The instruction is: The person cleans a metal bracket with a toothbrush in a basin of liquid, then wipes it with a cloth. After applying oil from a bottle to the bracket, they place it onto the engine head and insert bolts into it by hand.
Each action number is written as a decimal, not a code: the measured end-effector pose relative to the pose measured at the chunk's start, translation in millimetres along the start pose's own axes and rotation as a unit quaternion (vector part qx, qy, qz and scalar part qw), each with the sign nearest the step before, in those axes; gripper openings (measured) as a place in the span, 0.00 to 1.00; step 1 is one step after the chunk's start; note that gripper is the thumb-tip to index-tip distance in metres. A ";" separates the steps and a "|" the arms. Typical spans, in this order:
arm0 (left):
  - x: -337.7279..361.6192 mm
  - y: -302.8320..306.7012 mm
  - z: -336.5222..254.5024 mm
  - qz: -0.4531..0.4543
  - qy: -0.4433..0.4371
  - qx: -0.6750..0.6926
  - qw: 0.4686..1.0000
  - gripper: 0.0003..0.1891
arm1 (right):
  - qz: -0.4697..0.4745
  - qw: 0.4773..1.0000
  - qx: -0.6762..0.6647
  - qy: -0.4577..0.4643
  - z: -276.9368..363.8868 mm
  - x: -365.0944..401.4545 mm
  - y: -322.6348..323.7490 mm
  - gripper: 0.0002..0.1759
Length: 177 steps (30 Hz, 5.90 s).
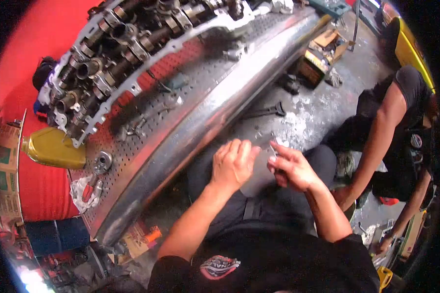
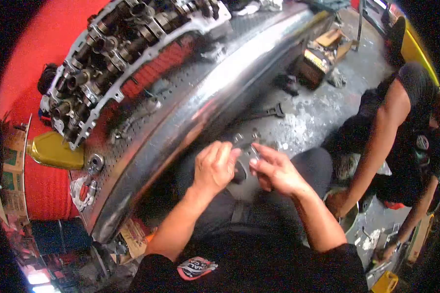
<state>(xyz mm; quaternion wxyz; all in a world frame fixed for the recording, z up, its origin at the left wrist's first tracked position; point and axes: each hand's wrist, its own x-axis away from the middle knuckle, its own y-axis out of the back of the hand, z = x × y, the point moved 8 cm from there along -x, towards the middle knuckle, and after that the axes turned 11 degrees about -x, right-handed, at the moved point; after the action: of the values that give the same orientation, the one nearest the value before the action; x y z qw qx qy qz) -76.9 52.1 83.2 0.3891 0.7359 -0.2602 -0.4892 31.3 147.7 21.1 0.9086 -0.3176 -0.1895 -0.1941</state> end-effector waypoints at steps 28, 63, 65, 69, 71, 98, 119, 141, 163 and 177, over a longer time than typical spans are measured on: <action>1.2 -58.1 9.9 0.157 0.273 0.331 0.889 0.17 | 0.045 0.997 -0.056 0.018 -35.1 -44.2 76.3 0.35; 6.0 -129.5 -19.0 0.133 0.037 0.116 0.984 0.15 | -0.071 0.993 -0.078 0.046 -46.6 -30.9 99.5 0.37; 14.8 -140.6 -15.2 0.165 0.097 0.216 0.958 0.17 | -0.061 0.996 -0.067 0.026 -47.8 -29.9 102.7 0.33; 31.4 -149.4 -10.8 0.386 0.263 0.501 0.728 0.22 | -0.008 0.998 -0.010 0.058 -43.1 -36.6 96.8 0.24; 49.1 -153.0 -16.5 0.435 0.331 0.605 0.579 0.24 | 0.016 0.997 -0.011 0.074 -46.6 -38.5 99.0 0.22; -11.2 -100.4 -7.4 0.018 0.023 0.101 0.994 0.08 | -0.128 0.975 -0.182 -0.002 -51.2 -19.8 103.1 0.18; 53.0 -102.0 -57.7 0.497 0.262 0.597 0.572 0.21 | -0.109 0.987 -0.060 0.105 -40.1 -14.7 103.6 0.35; -11.5 -77.2 -34.5 -0.046 -0.113 -0.079 0.989 0.11 | -0.049 0.986 -0.152 0.051 -25.9 -10.4 54.2 0.31; 28.9 -35.3 -36.1 0.052 -0.027 0.198 0.978 0.10 | 0.005 0.926 -0.366 0.092 -11.4 -35.4 67.6 0.17; 15.1 -63.3 -45.8 0.282 -0.038 0.350 0.892 0.09 | 0.109 0.931 -0.346 0.043 -17.2 -4.9 27.5 0.17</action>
<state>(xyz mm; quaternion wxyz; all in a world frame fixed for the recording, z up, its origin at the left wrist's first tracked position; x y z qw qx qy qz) -28.7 90.7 32.9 0.2178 0.7006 -0.6261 -0.2639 43.9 157.5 -7.5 0.7655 -0.6221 -0.0357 -0.1605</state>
